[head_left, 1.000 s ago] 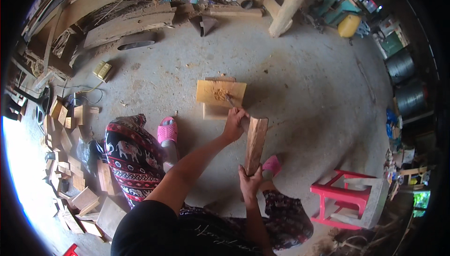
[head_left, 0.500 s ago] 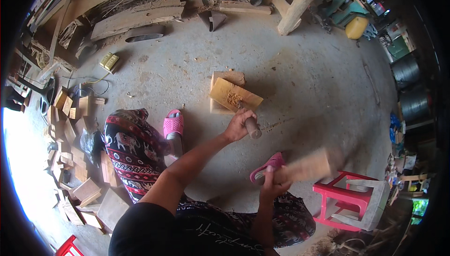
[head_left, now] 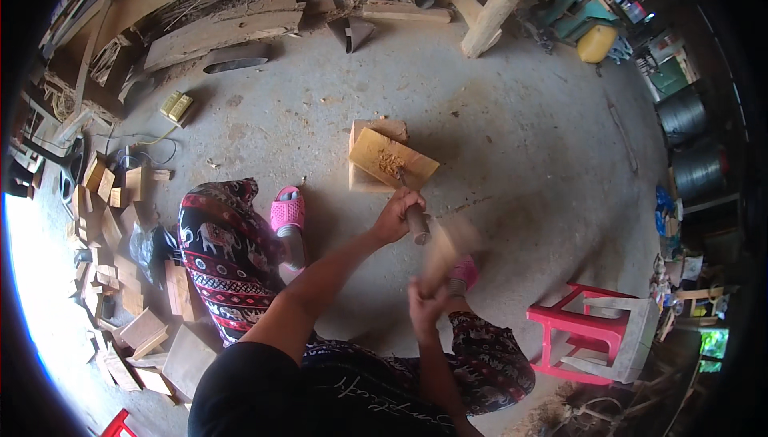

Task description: The person carves a wooden block using a chisel and a wooden mallet, then stands up, walks over to a table, and picks up a mobile phone.

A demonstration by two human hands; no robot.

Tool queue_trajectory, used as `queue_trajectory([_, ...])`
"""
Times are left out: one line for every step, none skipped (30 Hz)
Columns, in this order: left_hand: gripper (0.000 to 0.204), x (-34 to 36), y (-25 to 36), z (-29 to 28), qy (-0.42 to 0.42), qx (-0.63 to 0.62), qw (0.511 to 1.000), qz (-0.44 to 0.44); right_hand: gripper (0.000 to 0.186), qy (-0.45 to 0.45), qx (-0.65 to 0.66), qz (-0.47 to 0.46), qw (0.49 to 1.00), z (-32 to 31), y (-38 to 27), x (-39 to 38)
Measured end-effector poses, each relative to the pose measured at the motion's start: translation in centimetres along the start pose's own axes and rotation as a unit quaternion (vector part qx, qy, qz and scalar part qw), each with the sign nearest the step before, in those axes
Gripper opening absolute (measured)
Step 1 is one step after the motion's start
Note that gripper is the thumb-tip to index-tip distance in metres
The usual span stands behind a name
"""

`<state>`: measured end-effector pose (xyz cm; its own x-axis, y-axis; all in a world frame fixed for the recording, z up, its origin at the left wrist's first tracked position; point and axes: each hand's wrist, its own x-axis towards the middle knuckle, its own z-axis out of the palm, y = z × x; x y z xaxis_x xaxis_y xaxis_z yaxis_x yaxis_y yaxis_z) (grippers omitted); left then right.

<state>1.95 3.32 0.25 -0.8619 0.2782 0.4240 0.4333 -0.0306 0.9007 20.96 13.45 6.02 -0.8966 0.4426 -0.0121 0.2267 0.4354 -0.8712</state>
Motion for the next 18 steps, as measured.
queue_trajectory([0.026,0.1,-0.2,-0.1,0.009,-0.025,1.0,-0.011,0.05,-0.049,0.01,-0.005,0.999,0.2,0.2,-0.1])
queue_trajectory([0.027,0.1,-0.3,-0.2,0.011,-0.013,1.0,0.003,0.05,-0.01,0.011,-0.006,1.0,0.4,0.5,-0.3])
queue_trajectory([0.027,0.2,-0.4,-0.4,0.03,0.017,0.999,0.02,0.045,0.027,0.004,-0.052,0.998,0.2,0.7,-0.3])
queue_trajectory([0.027,0.3,-0.5,-0.6,0.027,0.003,0.999,0.02,0.041,0.04,-0.023,-0.067,0.997,0.1,0.9,-0.6])
queue_trajectory([0.029,0.3,-0.6,-0.7,0.006,-0.004,1.0,0.003,0.041,0.052,-0.01,-0.083,0.995,0.0,1.0,-0.7])
queue_trajectory([0.03,0.3,-0.6,-0.9,-0.002,-0.001,1.0,-0.005,0.04,0.048,-0.016,-0.084,0.995,-0.3,0.9,-0.9])
queue_trajectory([0.032,0.3,-0.7,-1.1,-0.019,0.015,1.0,0.008,0.039,0.053,-0.012,-0.094,0.994,-0.2,0.7,-0.8])
queue_trajectory([0.032,0.2,-0.8,-1.2,-0.035,0.004,0.999,0.002,0.037,0.083,0.017,-0.118,0.989,-0.4,0.4,-0.7])
queue_trajectory([0.032,0.3,-0.9,-1.3,-0.018,-0.009,1.0,0.008,0.038,0.09,-0.084,-0.068,0.99,0.0,0.0,-0.6])
queue_trajectory([0.033,0.1,-1.0,-1.3,-0.018,-0.004,0.999,0.036,0.038,0.062,-0.099,-0.083,0.99,0.3,-0.4,-0.3])
queue_trajectory([0.033,0.2,-1.1,-1.4,0.001,-0.023,0.999,0.022,0.038,0.043,-0.03,-0.046,0.998,0.6,-0.8,-0.1])
queue_trajectory([0.032,0.1,-1.2,-1.4,0.008,-0.002,1.0,0.03,0.038,-0.013,0.041,0.011,0.999,1.1,-1.2,0.2])
queue_trajectory([0.031,0.3,-1.4,-1.4,0.04,0.023,0.996,0.072,0.039,0.004,0.012,-0.008,1.0,0.9,-1.4,0.1])
queue_trajectory([0.031,0.3,-1.6,-1.5,0.027,0.023,0.998,0.044,0.039,0.022,0.006,-0.018,1.0,1.1,-1.5,0.3])
queue_trajectory([0.029,0.3,-1.7,-1.3,0.025,-0.184,0.978,-0.09,0.04,0.059,0.042,-0.008,0.997,0.7,-1.5,0.1])
queue_trajectory([0.024,0.5,-1.8,-1.5,0.009,-0.117,0.991,-0.061,0.041,0.105,0.088,0.001,0.991,0.8,-1.4,0.0])
queue_trajectory([0.019,0.5,-1.9,-1.5,-0.001,0.014,1.0,0.005,0.044,0.132,0.124,-0.046,0.982,0.6,-1.1,-0.1])
queue_trajectory([0.019,0.7,-2.0,-1.7,-0.029,0.006,1.0,-0.005,0.044,0.118,0.117,-0.008,0.986,0.5,-0.7,-0.3])
